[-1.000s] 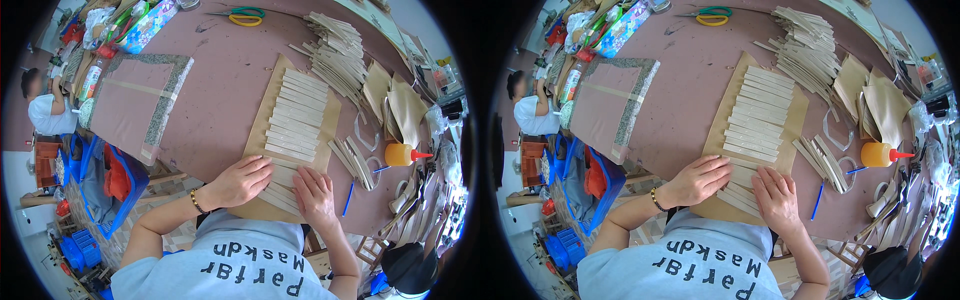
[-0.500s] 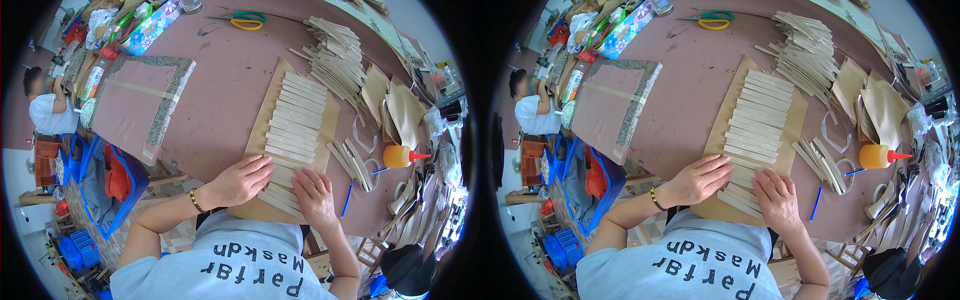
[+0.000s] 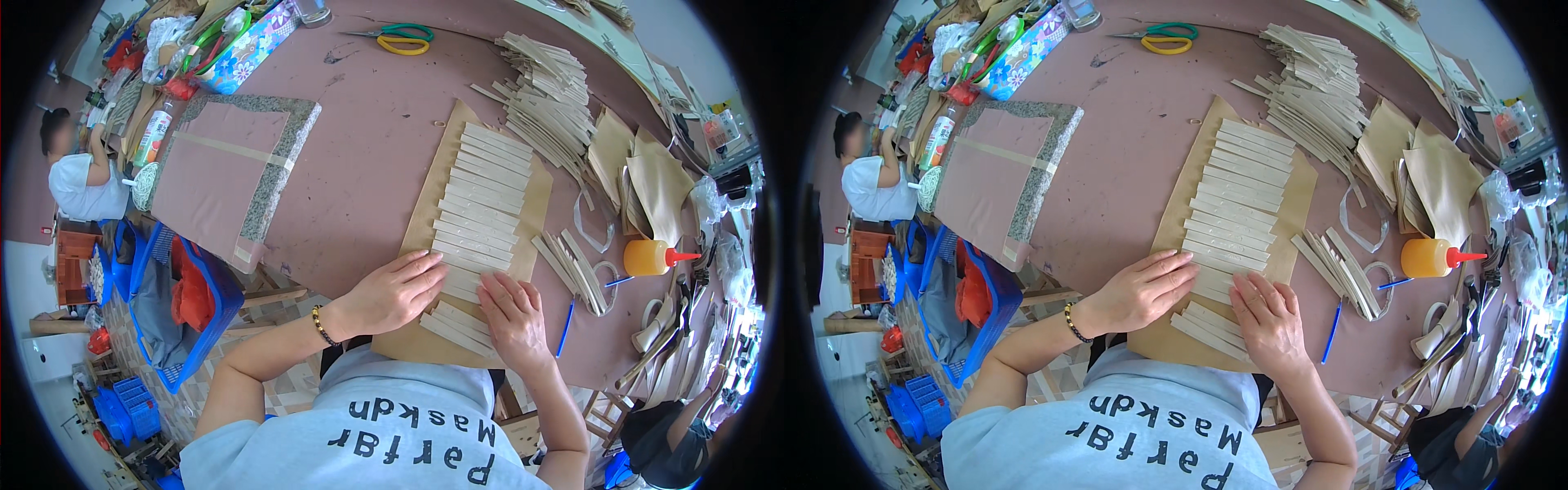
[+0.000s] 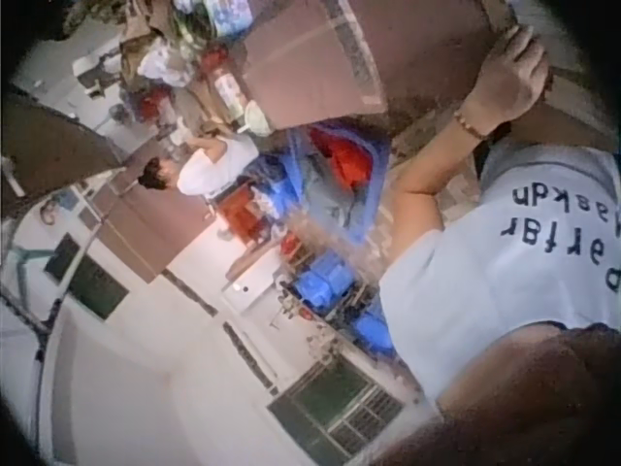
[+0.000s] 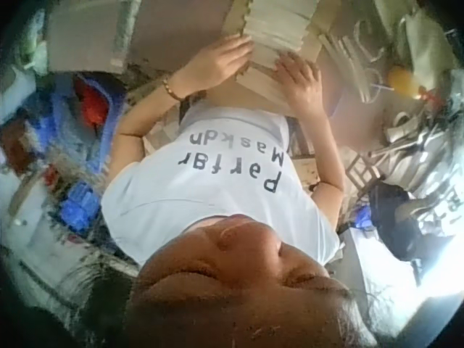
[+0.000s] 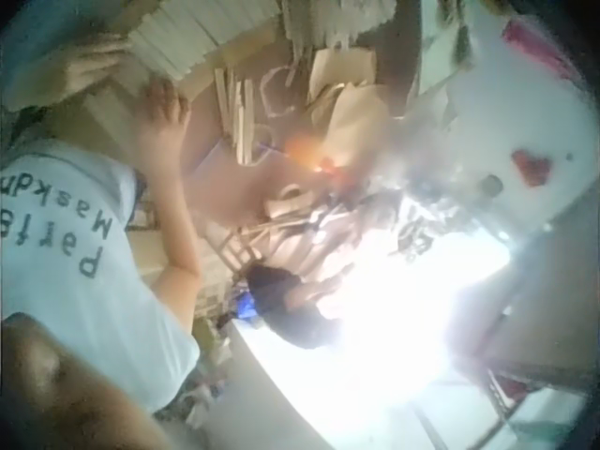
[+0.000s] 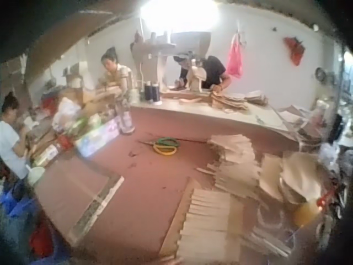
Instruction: The person cuts a large piece of tan fabric into strips using yellow-handled scissors. They then arrange the cut strips in a neat, parallel stack on the work table.
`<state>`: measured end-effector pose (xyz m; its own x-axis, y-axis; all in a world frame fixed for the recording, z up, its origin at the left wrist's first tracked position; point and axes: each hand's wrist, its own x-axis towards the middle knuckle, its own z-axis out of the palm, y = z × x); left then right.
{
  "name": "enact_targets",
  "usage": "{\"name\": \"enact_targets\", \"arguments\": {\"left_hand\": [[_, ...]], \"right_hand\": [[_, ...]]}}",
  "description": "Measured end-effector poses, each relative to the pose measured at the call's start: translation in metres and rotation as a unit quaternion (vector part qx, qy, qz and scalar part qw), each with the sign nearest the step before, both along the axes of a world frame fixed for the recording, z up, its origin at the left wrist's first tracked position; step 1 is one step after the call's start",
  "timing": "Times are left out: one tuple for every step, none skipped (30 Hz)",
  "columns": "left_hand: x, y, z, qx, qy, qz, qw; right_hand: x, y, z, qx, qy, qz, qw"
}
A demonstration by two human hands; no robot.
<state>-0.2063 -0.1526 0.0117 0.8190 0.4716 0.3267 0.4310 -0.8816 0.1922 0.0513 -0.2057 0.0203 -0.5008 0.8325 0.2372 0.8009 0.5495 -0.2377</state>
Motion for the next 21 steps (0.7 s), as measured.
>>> {"name": "enact_targets", "arguments": {"left_hand": [[0.0,0.0,0.0,0.0,0.001,0.0,1.0],[0.0,0.001,0.0,-0.001,0.001,0.001,1.0],[0.0,0.001,0.001,-0.001,0.001,0.001,1.0],[-0.001,0.002,0.001,-0.002,0.001,0.001,1.0],[-0.001,0.002,0.001,-0.003,0.001,0.001,1.0],[-0.002,0.003,0.001,-0.004,0.002,0.001,1.0],[-0.002,0.003,0.001,-0.005,0.003,0.001,1.0],[-0.002,0.003,0.001,-0.007,0.002,0.002,1.0],[-0.002,0.003,0.0,-0.009,0.0,0.003,1.0],[-0.002,0.003,0.0,-0.012,-0.001,0.004,1.0],[-0.002,0.002,0.001,-0.012,-0.004,0.006,1.0],[-0.002,0.002,0.003,-0.012,-0.007,0.008,1.0],[-0.002,0.001,0.005,-0.012,-0.01,0.01,1.0],[-0.002,-0.001,0.007,-0.029,-0.026,0.014,0.999],[-0.002,-0.003,0.01,-0.045,-0.042,0.017,0.998],[-0.002,-0.006,0.011,-0.062,-0.059,0.02,0.996],[-0.002,-0.01,0.012,-0.072,-0.063,0.008,0.995],[-0.001,-0.014,0.012,-0.082,-0.067,-0.005,0.994],[0.0,-0.019,0.011,-0.093,-0.072,-0.018,0.993],[0.001,-0.023,0.01,-0.089,-0.067,-0.03,0.993],[0.003,-0.027,0.007,-0.086,-0.063,-0.043,0.993]], "right_hand": [[0.0,0.0,0.0,0.001,0.001,0.001,1.0],[0.0,0.001,0.0,0.0,0.005,0.0,1.0],[-0.001,0.001,0.001,0.0,0.008,0.0,1.0],[-0.001,0.001,0.001,-0.001,0.011,-0.001,1.0],[-0.001,0.002,0.001,-0.002,0.011,0.0,1.0],[-0.001,0.002,0.001,-0.003,0.011,0.001,1.0],[0.0,0.003,0.001,-0.004,0.012,0.002,1.0],[0.0,0.003,0.001,-0.003,0.01,0.002,1.0],[0.0,0.003,0.0,-0.002,0.009,0.003,1.0],[0.0,0.003,0.0,-0.002,0.008,0.003,1.0],[0.0,0.003,0.0,-0.002,0.015,0.002,1.0],[0.0,0.002,0.002,-0.002,0.021,0.0,1.0],[0.0,0.002,0.004,-0.001,0.028,-0.002,1.0],[0.001,0.001,0.007,-0.002,0.04,-0.01,0.999],[0.002,-0.002,0.01,-0.002,0.052,-0.019,0.998],[0.003,-0.005,0.012,-0.002,0.063,-0.027,0.998],[0.005,-0.009,0.013,-0.014,0.073,-0.032,0.997],[0.006,-0.014,0.013,-0.026,0.082,-0.036,0.996],[0.007,-0.018,0.014,-0.038,0.091,-0.041,0.994],[0.008,-0.023,0.016,-0.044,0.093,-0.042,0.994],[0.008,-0.028,0.019,-0.051,0.096,-0.044,0.993]]}}
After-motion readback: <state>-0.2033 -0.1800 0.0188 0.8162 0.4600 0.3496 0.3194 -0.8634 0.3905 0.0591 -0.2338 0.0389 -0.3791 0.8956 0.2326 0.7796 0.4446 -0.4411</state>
